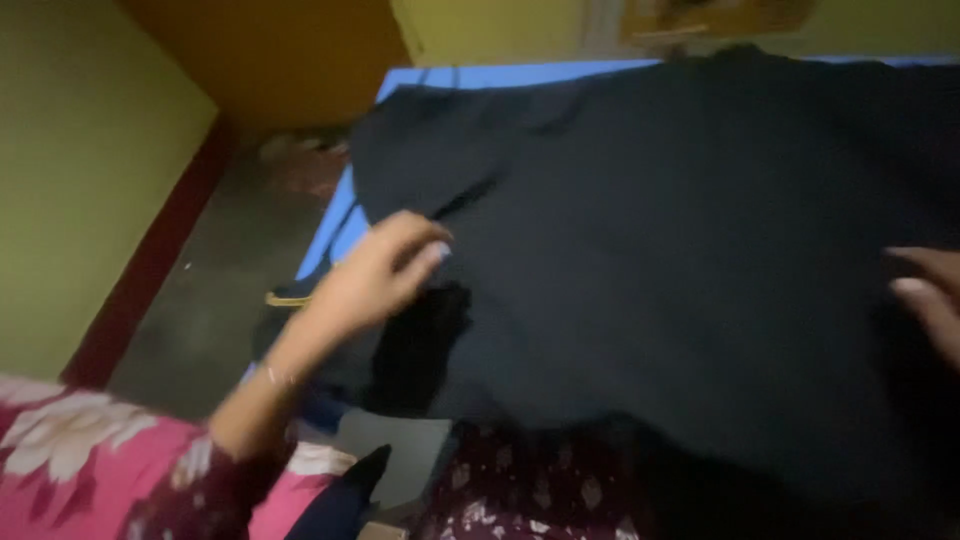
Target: Ironing a black garment on a blue table.
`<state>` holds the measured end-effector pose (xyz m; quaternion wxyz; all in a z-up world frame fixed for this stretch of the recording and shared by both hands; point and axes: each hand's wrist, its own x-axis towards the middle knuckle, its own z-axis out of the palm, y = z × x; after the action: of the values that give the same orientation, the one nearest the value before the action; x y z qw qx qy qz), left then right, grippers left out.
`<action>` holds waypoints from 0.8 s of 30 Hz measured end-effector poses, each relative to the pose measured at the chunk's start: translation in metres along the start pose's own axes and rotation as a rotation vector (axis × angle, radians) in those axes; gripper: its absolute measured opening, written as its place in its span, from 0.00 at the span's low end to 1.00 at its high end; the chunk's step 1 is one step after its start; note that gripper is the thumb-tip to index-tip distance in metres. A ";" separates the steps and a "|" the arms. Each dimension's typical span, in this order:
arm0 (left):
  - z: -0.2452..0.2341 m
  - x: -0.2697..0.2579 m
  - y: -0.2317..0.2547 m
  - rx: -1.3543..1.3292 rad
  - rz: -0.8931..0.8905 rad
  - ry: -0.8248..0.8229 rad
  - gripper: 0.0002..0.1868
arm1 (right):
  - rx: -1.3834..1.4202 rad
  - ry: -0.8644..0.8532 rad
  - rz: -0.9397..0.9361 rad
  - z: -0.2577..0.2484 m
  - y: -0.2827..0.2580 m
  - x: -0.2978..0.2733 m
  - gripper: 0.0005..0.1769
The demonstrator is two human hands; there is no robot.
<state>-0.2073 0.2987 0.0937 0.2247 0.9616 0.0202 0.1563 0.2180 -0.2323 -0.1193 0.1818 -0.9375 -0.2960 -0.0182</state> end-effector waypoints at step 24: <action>-0.015 0.175 -0.280 -0.353 -0.137 -0.242 0.14 | 0.079 0.146 -0.194 0.013 -0.310 0.238 0.19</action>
<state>-0.0368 0.5760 0.0348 0.4004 0.9155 0.0307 0.0254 0.2391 0.1379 0.0050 0.2370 -0.8928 -0.3718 -0.0922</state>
